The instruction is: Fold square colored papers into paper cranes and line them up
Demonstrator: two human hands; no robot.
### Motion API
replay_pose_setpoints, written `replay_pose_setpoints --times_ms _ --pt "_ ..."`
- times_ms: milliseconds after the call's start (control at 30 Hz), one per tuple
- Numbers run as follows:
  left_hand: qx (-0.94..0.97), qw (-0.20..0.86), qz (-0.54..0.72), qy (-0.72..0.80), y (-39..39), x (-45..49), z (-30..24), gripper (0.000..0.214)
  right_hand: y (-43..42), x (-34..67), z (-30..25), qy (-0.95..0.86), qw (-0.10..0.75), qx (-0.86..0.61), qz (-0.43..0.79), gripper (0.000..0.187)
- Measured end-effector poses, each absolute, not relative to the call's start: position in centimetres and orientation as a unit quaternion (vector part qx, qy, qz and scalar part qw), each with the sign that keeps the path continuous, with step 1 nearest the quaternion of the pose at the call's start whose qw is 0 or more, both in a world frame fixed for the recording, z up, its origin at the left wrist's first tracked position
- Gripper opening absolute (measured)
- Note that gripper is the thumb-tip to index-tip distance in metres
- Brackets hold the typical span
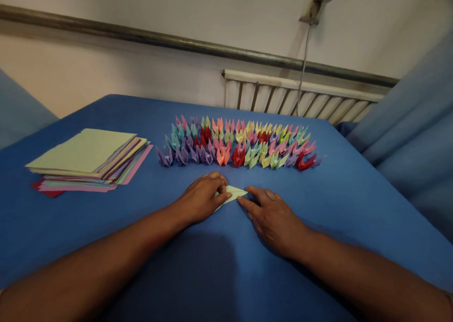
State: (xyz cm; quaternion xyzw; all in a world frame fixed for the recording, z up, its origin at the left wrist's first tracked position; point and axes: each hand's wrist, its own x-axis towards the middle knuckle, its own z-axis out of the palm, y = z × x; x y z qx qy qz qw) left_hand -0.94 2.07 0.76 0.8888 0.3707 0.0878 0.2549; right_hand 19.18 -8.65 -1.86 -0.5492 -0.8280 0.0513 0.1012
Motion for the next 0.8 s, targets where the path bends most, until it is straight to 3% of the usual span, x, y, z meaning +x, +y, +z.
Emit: replay_pose_setpoints --times_ms 800 --pt "0.891 0.227 0.109 0.377 1.88 -0.87 0.27 0.015 -8.4 18.93 -1.03 -0.822 0.09 -0.561 0.046 0.044"
